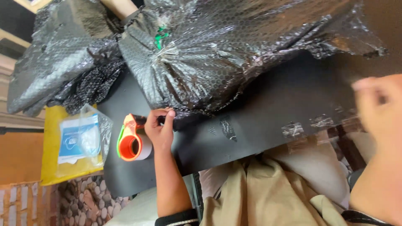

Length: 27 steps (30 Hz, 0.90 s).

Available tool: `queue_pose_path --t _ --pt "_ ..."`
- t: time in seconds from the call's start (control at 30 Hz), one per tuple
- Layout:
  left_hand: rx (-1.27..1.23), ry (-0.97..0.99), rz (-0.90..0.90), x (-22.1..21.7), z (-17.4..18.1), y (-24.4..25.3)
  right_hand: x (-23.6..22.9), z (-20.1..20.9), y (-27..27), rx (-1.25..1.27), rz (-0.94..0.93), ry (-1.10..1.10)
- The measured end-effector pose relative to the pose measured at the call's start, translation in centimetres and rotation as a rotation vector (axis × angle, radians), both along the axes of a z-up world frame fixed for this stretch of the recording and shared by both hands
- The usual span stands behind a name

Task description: Wrapping a large object in black bubble wrap and securing it with tape using a dispenser.

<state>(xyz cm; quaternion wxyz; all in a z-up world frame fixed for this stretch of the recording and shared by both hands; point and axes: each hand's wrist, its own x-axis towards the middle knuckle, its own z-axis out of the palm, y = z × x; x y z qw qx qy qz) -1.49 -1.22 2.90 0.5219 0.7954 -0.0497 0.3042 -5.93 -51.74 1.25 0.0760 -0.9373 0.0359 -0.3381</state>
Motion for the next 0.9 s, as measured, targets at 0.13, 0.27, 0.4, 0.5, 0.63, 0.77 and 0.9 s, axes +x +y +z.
queue_pose_path --t 0.13,0.27,0.4,0.5,0.63,0.77,0.9 --pt "-0.005 0.035 -0.001 -0.1 0.1 0.0 -0.4 11.6 13.4 0.353 0.912 0.126" --pt "-0.058 0.070 0.010 0.2 -0.1 0.3 2.7 10.6 21.4 0.094 1.261 0.112" --pt "0.007 -0.055 -0.059 0.9 -1.0 1.4 6.5 7.5 27.6 -0.038 1.143 -0.009" --pt "0.004 -0.048 -0.049 0.8 -0.8 1.3 9.6 5.1 30.3 -0.173 1.025 -0.129" --pt "-0.022 -0.045 -0.056 0.8 -1.1 1.3 10.9 4.6 31.0 -0.238 0.950 -0.221" --pt "-0.056 -0.047 -0.066 1.1 -1.3 1.2 9.7 5.8 30.4 -0.256 0.806 -0.266" --pt "-0.056 -0.057 -0.069 1.2 -1.6 1.4 7.9 3.1 30.6 -0.153 1.006 -0.657"
